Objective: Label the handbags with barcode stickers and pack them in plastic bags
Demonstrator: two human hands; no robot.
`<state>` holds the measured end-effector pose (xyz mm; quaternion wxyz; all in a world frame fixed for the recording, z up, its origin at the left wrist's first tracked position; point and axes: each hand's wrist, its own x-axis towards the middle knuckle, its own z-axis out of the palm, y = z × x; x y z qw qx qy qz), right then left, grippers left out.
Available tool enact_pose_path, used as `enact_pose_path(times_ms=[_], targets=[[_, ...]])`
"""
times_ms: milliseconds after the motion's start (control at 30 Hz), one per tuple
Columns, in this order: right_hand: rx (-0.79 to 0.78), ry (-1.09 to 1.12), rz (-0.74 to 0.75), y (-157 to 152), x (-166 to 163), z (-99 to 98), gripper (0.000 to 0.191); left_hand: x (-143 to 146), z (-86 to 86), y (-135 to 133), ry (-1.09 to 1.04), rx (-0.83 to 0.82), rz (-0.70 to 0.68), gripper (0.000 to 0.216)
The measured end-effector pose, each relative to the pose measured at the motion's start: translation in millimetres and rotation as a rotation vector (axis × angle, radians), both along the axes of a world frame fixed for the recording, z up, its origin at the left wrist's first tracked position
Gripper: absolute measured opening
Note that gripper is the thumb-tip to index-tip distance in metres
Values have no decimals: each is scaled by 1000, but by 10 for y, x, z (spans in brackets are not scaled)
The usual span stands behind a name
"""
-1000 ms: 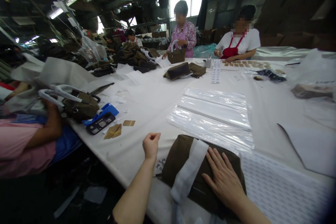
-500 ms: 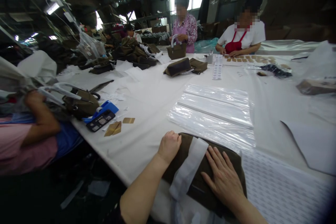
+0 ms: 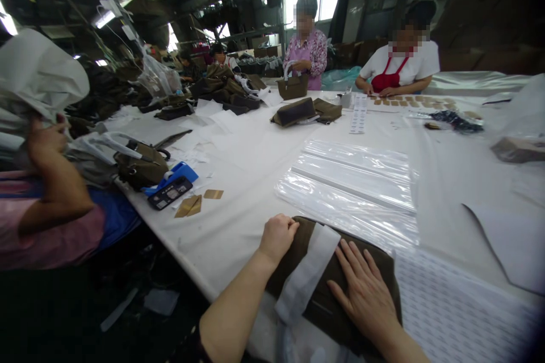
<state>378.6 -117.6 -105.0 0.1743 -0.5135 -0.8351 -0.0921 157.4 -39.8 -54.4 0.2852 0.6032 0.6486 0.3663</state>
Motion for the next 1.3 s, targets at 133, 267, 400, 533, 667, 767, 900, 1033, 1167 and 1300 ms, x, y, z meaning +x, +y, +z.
enact_pose_path(times_ms=[133,267,400,533,667,767,900,1033,1167,1300], targets=[[0,9,5,-6,-1,-6,71,-142,-89,98,-120,-22,111,32],[-20,45,12,17,8,4,69,-455,-166,151,-189,19,284,38],[-102,135,70,-36,75,93,64,-792,-144,149,-210,93,422,35],[-183,476,54,-81,284,183,49,-995,-99,296,-165,197,510,51],[-28,778,-193,331,672,173,41,-766,-28,694,110,141,187,34],[-39,552,-236,961,878,99,50,-314,-35,1114,364,138,-264,38],[-360,5,-94,1674,899,33,61,248,-205,1560,486,45,-692,65],[-479,-92,-53,1889,942,114,24,380,-417,1735,613,-71,-907,84],[-475,-71,-116,1826,1136,336,16,268,-479,1784,687,-61,-873,43],[-574,-93,-127,1738,1281,458,15,215,-371,1882,750,-4,-728,20]])
